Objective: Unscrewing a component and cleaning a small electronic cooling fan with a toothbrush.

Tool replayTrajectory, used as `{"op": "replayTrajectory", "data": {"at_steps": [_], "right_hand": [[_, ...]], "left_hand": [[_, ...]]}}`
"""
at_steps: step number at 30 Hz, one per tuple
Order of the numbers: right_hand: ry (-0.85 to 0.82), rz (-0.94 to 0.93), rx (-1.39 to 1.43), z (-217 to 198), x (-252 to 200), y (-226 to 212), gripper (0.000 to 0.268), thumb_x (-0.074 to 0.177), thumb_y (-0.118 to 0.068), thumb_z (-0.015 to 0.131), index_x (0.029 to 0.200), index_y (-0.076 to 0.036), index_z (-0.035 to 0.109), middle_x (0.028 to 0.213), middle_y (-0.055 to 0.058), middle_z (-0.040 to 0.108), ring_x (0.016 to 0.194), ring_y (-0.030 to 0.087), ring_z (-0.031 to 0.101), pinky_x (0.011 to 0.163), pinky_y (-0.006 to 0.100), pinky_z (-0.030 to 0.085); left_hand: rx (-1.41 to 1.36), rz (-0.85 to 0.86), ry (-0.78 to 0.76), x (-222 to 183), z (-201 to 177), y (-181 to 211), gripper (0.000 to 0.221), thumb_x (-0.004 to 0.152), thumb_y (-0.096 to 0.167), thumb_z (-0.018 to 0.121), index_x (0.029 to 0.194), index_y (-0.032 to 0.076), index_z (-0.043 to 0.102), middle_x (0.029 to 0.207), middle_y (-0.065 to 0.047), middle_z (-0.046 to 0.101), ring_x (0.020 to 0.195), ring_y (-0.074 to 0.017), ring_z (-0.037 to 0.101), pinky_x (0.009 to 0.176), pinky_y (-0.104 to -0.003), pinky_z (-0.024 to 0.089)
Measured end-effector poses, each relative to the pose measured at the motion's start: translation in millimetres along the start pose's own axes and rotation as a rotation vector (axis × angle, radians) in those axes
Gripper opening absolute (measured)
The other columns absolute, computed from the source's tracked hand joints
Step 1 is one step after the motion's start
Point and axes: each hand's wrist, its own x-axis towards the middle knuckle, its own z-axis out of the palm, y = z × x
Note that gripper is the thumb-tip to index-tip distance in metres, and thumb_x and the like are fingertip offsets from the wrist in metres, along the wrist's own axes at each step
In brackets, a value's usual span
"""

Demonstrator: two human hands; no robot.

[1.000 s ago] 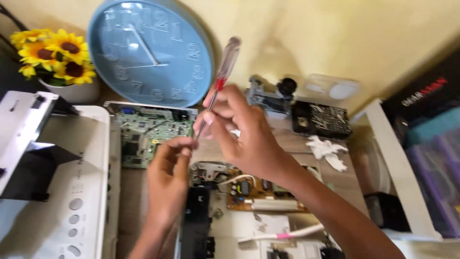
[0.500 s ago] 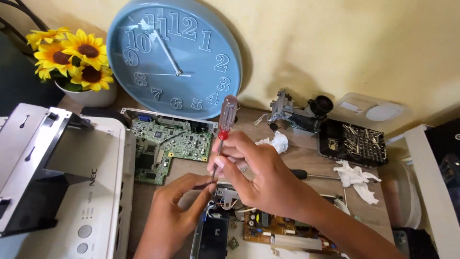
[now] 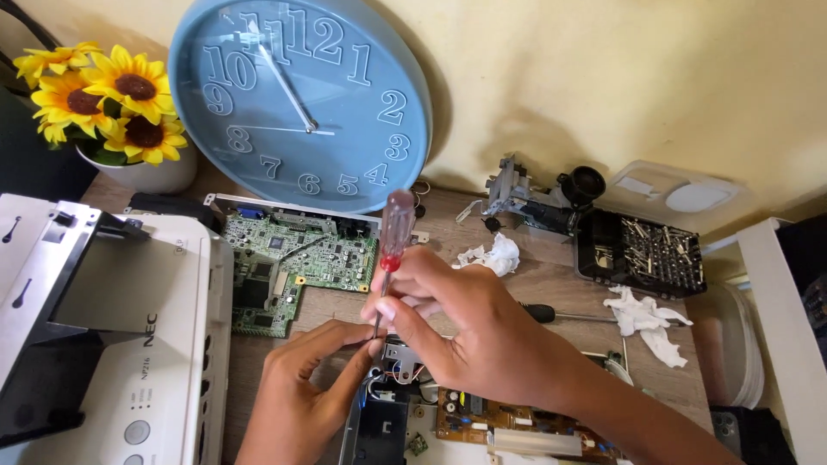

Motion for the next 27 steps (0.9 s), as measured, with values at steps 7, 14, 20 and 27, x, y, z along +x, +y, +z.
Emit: {"op": "replayTrajectory", "data": {"at_steps": [7, 14, 20, 27], "right_hand": [[0.027, -0.007, -0.155, 5.9, -6.8, -12.4, 0.011, 0.102, -0.011, 0.055, 0.107, -0.002, 0.052, 0.096, 0.012, 0.075, 0.079, 0.017, 0.077, 0.067, 0.027, 0.066], [0.006, 0.071, -0.196, 14.9, -6.0, -33.4, 0.028, 0.102, -0.007, 0.053, 0.130, -0.008, 0.051, 0.077, 0.007, 0.064, 0.060, 0.017, 0.063, 0.059, 0.028, 0.048], [-0.021, 0.120, -0.179, 18.2, -13.4, -43.0, 0.009, 0.103, -0.009, 0.050, 0.112, -0.008, 0.053, 0.077, 0.009, 0.062, 0.061, 0.019, 0.064, 0.059, 0.031, 0.048], [-0.058, 0.131, -0.264, 21.0, -21.8, -45.9, 0.011, 0.102, -0.005, 0.053, 0.113, -0.007, 0.053, 0.062, 0.007, 0.053, 0.045, 0.017, 0.047, 0.048, 0.033, 0.033]], "left_hand": [[-0.135, 0.017, -0.033, -3.2, -6.0, 28.7, 0.026, 0.086, 0.013, 0.066, 0.110, 0.012, 0.076, 0.095, -0.005, 0.084, 0.073, -0.0134, 0.074, 0.072, -0.028, 0.059], [-0.146, 0.335, 0.191, 2.8, -32.4, 127.7, 0.043, 0.104, 0.020, 0.045, 0.143, 0.002, 0.049, 0.135, -0.015, 0.069, 0.123, -0.0216, 0.068, 0.105, -0.034, 0.054], [-0.010, 0.473, 0.038, 18.4, -47.0, 135.5, 0.029, 0.104, 0.019, 0.053, 0.130, 0.010, 0.063, 0.110, -0.003, 0.079, 0.090, -0.0091, 0.072, 0.072, -0.024, 0.059], [0.127, 0.563, 0.241, 1.4, -47.3, 144.4, 0.014, 0.094, 0.015, 0.075, 0.101, 0.003, 0.074, 0.090, -0.005, 0.079, 0.083, -0.0119, 0.076, 0.073, -0.025, 0.059]]}}
